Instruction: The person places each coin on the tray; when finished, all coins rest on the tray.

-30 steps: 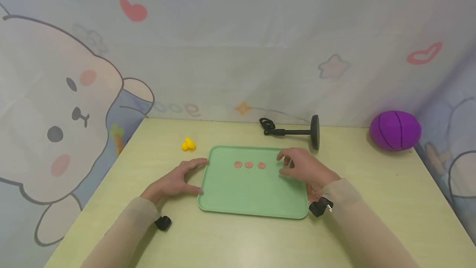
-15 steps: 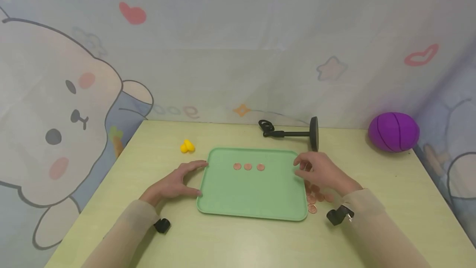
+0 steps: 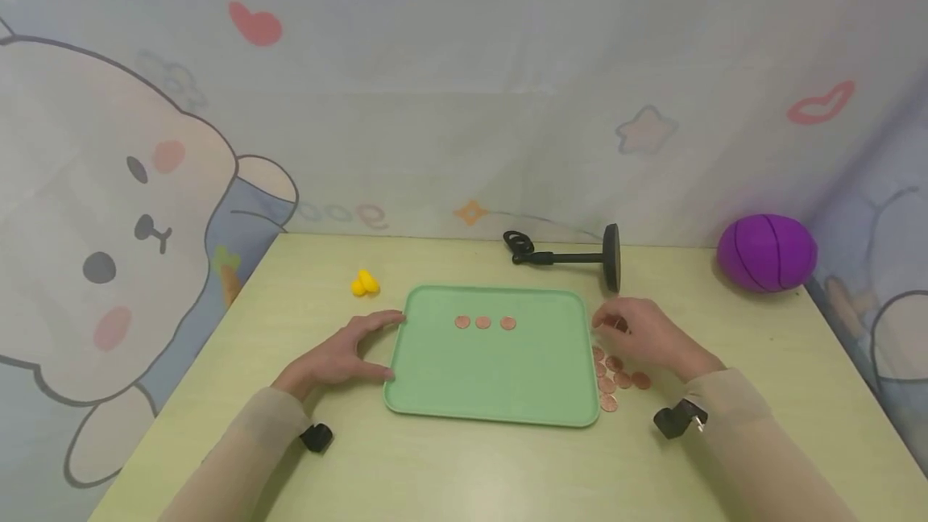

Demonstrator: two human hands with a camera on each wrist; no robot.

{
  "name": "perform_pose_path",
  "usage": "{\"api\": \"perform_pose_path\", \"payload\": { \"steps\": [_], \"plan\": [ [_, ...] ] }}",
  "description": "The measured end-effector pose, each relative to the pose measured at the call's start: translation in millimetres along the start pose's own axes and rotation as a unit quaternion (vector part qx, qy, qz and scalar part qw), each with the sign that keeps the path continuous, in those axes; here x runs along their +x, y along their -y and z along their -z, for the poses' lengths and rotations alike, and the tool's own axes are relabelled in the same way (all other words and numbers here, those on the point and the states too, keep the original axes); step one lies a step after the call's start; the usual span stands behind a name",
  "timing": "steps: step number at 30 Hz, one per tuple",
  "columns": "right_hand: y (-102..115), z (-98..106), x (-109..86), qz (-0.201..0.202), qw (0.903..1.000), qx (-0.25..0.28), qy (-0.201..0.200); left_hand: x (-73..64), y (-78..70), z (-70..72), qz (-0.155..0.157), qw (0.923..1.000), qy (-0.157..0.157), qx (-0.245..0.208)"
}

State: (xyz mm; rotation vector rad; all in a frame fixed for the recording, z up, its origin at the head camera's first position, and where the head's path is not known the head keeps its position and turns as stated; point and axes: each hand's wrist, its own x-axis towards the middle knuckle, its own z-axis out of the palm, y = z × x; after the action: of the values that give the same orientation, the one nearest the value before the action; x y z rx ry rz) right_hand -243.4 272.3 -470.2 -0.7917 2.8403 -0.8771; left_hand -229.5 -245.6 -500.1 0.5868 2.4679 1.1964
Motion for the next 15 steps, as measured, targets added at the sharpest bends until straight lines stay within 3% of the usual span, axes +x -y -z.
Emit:
{"api": "perform_pose_path", "payload": {
  "steps": [8,15],
  "plan": [
    [-11.5,-4.3,-1.1,-0.031,0.9944,0.067,0.076,-0.9,-0.8,-0.2,0.001,1.0,-0.003,0.001],
    [-14.8,-6.3,1.4,-0.031,0.9952,0.054,0.075,0.7,-0.2,0.5,0.004,1.0,0.002,0.003]
  ]
}}
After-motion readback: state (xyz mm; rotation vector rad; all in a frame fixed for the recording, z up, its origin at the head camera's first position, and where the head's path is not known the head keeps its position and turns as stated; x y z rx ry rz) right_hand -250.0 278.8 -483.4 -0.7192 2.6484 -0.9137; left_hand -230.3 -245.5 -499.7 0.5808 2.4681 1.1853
